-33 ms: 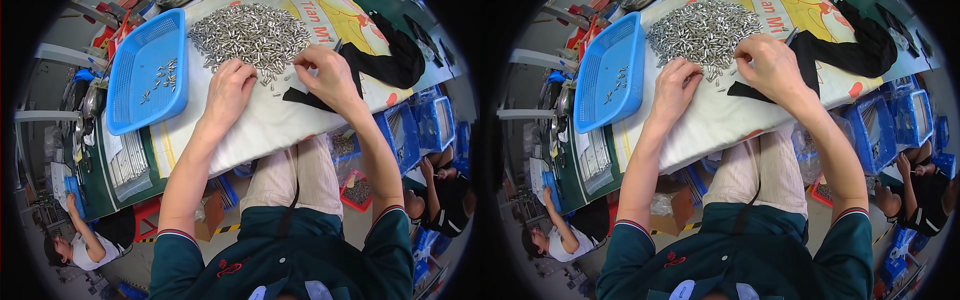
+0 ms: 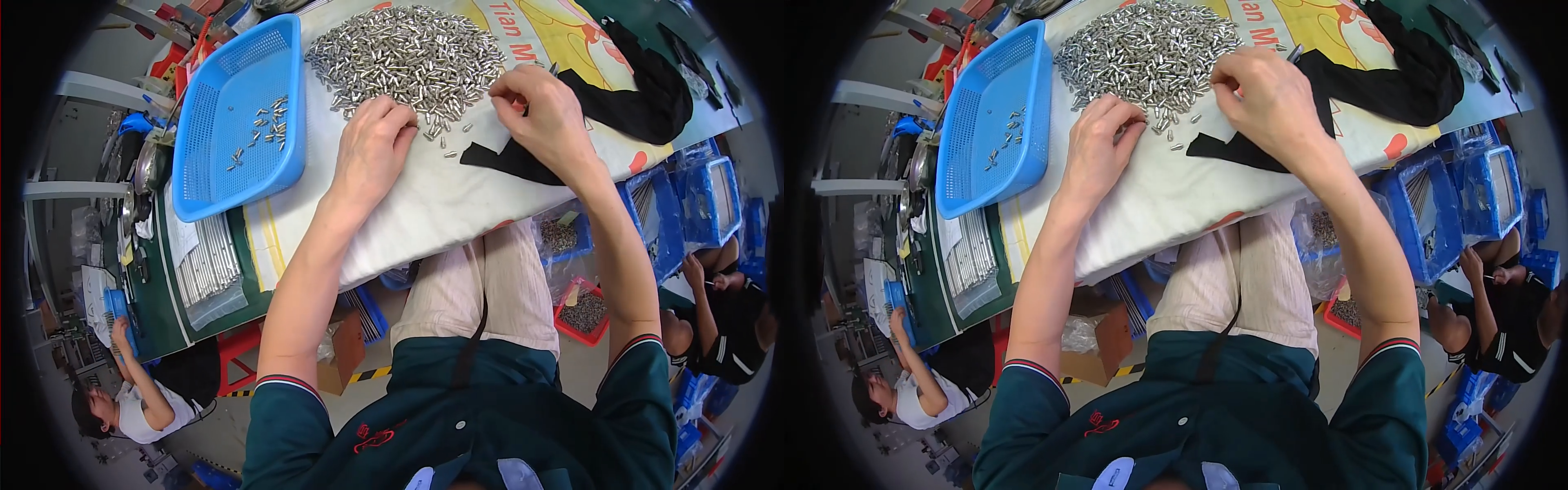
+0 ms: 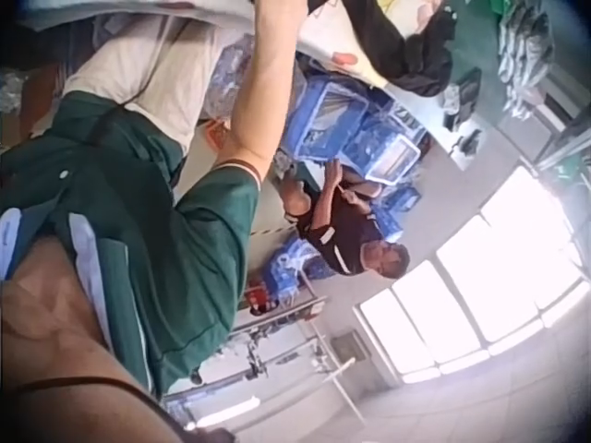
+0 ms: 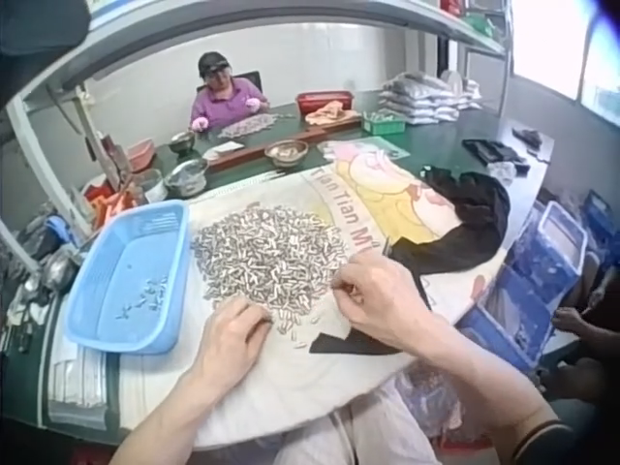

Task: Sorting small metal hardware pins from a pile on a workbench into a blue plastic basket.

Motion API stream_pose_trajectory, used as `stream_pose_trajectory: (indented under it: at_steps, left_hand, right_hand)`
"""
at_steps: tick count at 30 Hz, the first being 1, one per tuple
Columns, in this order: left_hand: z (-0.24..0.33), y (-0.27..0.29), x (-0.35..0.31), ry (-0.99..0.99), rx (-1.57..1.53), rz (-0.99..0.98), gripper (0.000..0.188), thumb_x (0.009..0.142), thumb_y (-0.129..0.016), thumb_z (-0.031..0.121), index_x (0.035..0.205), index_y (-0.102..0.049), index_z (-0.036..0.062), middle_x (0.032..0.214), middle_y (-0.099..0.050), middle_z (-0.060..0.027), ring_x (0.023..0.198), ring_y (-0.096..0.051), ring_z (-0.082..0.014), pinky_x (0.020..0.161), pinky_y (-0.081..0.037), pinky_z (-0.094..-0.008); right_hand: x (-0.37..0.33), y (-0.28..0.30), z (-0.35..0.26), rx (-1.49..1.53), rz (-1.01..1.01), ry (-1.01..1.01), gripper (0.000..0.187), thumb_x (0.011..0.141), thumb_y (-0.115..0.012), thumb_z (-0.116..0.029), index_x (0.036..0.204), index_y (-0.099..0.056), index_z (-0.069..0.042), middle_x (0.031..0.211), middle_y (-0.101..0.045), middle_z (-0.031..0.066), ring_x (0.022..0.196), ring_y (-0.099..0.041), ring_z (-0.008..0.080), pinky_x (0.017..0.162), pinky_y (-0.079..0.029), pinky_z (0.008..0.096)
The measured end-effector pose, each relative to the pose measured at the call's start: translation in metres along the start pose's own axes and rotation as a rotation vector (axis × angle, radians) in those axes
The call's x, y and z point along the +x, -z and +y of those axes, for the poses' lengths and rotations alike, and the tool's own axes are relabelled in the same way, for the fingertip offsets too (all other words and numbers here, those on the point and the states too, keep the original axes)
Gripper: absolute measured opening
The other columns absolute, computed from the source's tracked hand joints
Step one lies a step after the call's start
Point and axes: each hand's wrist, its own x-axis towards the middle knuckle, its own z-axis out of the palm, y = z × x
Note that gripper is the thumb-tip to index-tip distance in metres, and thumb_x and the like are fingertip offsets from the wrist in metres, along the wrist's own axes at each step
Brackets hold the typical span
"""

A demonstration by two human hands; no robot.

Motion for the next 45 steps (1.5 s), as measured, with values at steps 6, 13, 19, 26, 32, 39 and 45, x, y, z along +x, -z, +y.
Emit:
stream_pose_trajectory:
  at_steps: [6,13,19,26,32,39,45]
  left_hand:
    - [-0.001,-0.003,-0.002,0.054,-0.066,-0.005,0.008,0.073,-0.063,0.0,0.08,-0.06,0.0012,0.078,-0.055,-0.0113,0.078,-0.055,-0.0297,0.069,-0.044,-0.0381]
    - [0.0,-0.001,-0.001,0.067,-0.06,-0.026,0.007,0.074,-0.062,0.0,0.08,-0.058,0.0003,0.077,-0.055,-0.0122,0.078,-0.054,-0.0305,0.069,-0.044,-0.0388]
    - [0.017,0.002,0.002,0.009,0.12,-0.07,0.008,0.076,-0.06,-0.001,0.08,-0.053,0.0001,0.078,-0.053,-0.0143,0.078,-0.052,-0.0324,0.071,-0.042,-0.0403]
    - [0.088,-0.031,0.025,-0.053,-0.114,-0.196,0.007,0.075,-0.061,0.001,0.077,-0.055,-0.0017,0.077,-0.054,-0.0157,0.076,-0.053,-0.0332,0.069,-0.042,-0.0414]
    - [0.086,-0.066,0.027,-0.037,-0.12,-0.133,0.006,0.077,-0.062,0.001,0.078,-0.059,-0.0031,0.072,-0.058,-0.0135,0.062,-0.057,-0.0261,0.06,-0.045,-0.0347]
    - [0.09,-0.07,0.026,0.102,-0.24,-0.114,0.006,0.074,-0.065,0.001,0.074,-0.06,-0.0023,0.069,-0.057,-0.0115,0.057,-0.056,-0.0227,0.055,-0.045,-0.0331]
    - [0.091,-0.07,0.026,0.115,-0.255,-0.116,0.005,0.074,-0.065,0.0,0.075,-0.06,-0.0026,0.07,-0.057,-0.0115,0.056,-0.057,-0.0217,0.055,-0.046,-0.0325]
  right_hand:
    - [0.007,0.024,0.05,-0.273,-0.318,0.287,0.018,0.069,-0.063,-0.001,0.087,-0.061,-0.003,0.089,-0.056,0.0076,0.089,-0.056,0.0256,0.077,-0.046,0.036]
    - [0.003,0.028,0.076,0.015,0.231,0.352,0.016,0.082,-0.06,-0.002,0.097,-0.063,-0.001,0.092,-0.065,0.0082,0.084,-0.063,0.0207,0.074,-0.049,0.0271]
    - [-0.008,0.05,0.073,0.868,0.678,-0.151,0.02,0.093,-0.052,-0.013,0.1,-0.062,0.002,0.089,-0.065,0.0071,0.085,-0.063,0.0134,0.079,-0.048,0.023]
    - [-0.03,0.034,0.04,0.962,0.342,-0.033,0.017,0.091,-0.053,-0.01,0.092,-0.062,0.004,0.079,-0.063,0.0048,0.076,-0.059,0.0102,0.075,-0.048,0.0238]
    - [-0.032,0.031,0.045,1.393,0.236,-0.261,0.035,0.092,-0.033,-0.031,0.065,-0.04,-0.009,0.053,-0.033,-0.0016,0.048,-0.028,0.0083,0.047,-0.025,0.0225]
    - [-0.038,0.034,0.022,1.726,0.498,-0.363,0.042,0.094,-0.035,-0.037,0.061,-0.032,-0.012,0.046,-0.024,-0.0027,0.042,-0.016,0.0079,0.041,-0.017,0.0247]
    - [-0.038,0.015,0.017,1.629,0.593,-0.447,0.047,0.092,-0.046,-0.041,0.059,-0.035,-0.01,0.049,-0.031,-0.0036,0.042,-0.023,0.0055,0.04,-0.019,0.0233]
